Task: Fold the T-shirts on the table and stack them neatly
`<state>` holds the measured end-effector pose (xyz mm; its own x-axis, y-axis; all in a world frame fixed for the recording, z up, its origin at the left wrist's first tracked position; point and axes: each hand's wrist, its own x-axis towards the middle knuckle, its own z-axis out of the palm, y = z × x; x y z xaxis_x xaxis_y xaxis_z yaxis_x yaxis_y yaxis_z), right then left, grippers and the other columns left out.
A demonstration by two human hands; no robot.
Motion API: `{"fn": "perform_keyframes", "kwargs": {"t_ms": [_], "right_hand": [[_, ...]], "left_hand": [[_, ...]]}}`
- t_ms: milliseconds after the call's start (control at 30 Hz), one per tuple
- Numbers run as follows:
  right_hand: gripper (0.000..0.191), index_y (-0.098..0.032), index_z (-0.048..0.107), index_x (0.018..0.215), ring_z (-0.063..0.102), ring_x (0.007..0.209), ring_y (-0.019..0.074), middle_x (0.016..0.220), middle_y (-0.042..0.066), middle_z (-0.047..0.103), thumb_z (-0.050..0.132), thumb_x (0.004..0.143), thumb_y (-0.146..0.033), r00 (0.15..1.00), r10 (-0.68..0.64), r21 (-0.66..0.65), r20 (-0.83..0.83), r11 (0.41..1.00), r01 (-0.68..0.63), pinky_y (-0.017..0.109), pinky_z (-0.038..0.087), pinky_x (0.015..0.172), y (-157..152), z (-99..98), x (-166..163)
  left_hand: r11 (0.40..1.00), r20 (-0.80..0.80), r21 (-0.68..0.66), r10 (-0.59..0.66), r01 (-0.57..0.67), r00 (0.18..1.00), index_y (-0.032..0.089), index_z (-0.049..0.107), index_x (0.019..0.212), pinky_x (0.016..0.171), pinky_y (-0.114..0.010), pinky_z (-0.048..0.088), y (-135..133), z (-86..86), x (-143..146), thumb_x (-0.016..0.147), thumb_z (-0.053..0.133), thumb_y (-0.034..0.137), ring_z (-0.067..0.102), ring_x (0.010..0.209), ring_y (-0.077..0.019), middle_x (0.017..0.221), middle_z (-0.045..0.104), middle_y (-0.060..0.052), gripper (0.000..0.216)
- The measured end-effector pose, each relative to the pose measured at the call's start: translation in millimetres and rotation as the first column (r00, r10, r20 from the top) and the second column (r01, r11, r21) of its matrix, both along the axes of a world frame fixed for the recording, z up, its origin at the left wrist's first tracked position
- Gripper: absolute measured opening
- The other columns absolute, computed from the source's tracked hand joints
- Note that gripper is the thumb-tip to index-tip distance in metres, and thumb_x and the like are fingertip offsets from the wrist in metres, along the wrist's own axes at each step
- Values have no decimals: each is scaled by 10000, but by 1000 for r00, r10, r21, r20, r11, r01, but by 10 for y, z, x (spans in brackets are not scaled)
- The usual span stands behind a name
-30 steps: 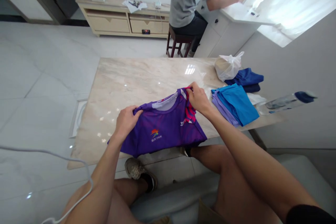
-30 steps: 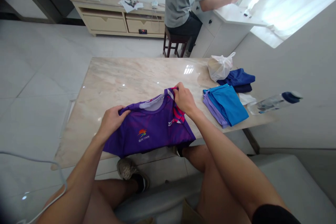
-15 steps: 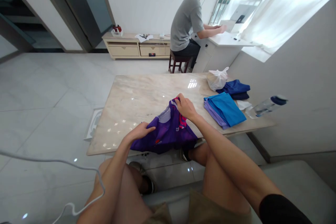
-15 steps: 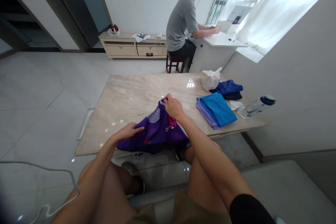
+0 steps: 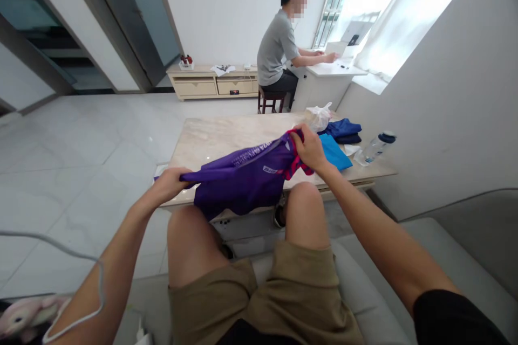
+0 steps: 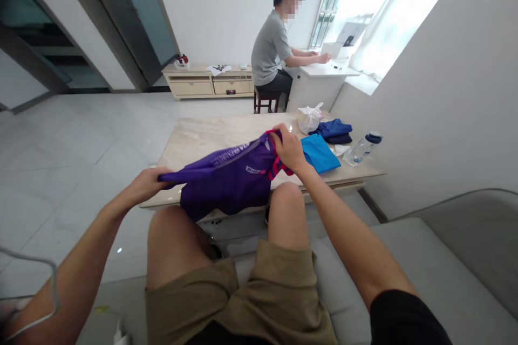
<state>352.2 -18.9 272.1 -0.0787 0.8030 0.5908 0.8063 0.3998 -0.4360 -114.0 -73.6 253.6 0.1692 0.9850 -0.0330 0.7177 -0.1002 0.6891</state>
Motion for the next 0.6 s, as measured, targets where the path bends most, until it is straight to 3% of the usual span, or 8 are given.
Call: {"fn": "perform_keyframes", "kwargs": {"t_ms": [67,133,233,300,400,467,533,600], "right_hand": [[241,-252,667,1149,727,871,290,945,80,769,495,1140,-421,998,7,-82,69,997,-1,373,507,777,-95,-237,10],[182,-243,688,1109,728,833,278,916,81,773,561,1112,-374,992,34,-138,121,990,-17,367,504,758,-112,-308,11],[161,-227,712,1113,738,868,283,947,81,784,594,1087,-333,989,61,-134,136,990,-43,382,530,801,-25,-44,24],[194,-233,723,1174,740,942,293,988,72,787,602,1078,-349,996,65,-42,66,997,-62,407,561,866,52,233,35],[316,-256,739,1271,727,1089,312,1082,68,798,724,996,-409,987,142,95,-73,986,-135,441,591,978,89,413,14],[311,-259,789,1187,728,1090,329,1060,72,814,802,907,-394,973,217,34,-75,976,-215,458,598,996,53,269,-29],[171,-244,824,999,745,986,328,950,72,825,794,850,-323,966,252,-121,-59,959,-258,456,604,947,8,-2,-72],[148,-217,832,903,758,895,308,886,68,836,738,791,-234,968,232,-232,-96,940,-249,424,604,883,-5,-229,-92]], "left_hand": [[999,-6,40,36,-36,999,248,811,728,819,-349,618,-66,-73,-32,713,726,546,760,884,-297,835,825,-55,310],[992,7,96,78,-78,997,254,813,750,834,-338,614,-85,-58,-84,712,676,491,756,908,-289,881,834,-61,276],[978,-14,156,141,-137,990,241,800,799,783,-333,593,-75,153,-177,717,637,443,713,839,-265,846,811,-59,273],[957,-22,229,187,-177,982,228,787,854,744,-337,567,-88,338,-215,770,615,428,662,771,-242,794,771,-44,277],[874,79,391,281,-289,956,232,749,919,715,-339,533,-170,475,-208,903,568,419,617,761,-223,799,719,-23,260],[829,155,424,330,-364,931,238,727,929,696,-337,513,-231,415,-178,946,542,405,601,754,-216,790,684,-14,250],[836,164,387,354,-390,921,230,715,902,694,-342,499,-258,271,-153,931,534,363,586,727,-210,752,648,-9,226],[850,146,347,368,-396,918,222,703,859,720,-347,496,-244,133,-154,894,532,316,590,728,-209,737,640,-11,199]]}}
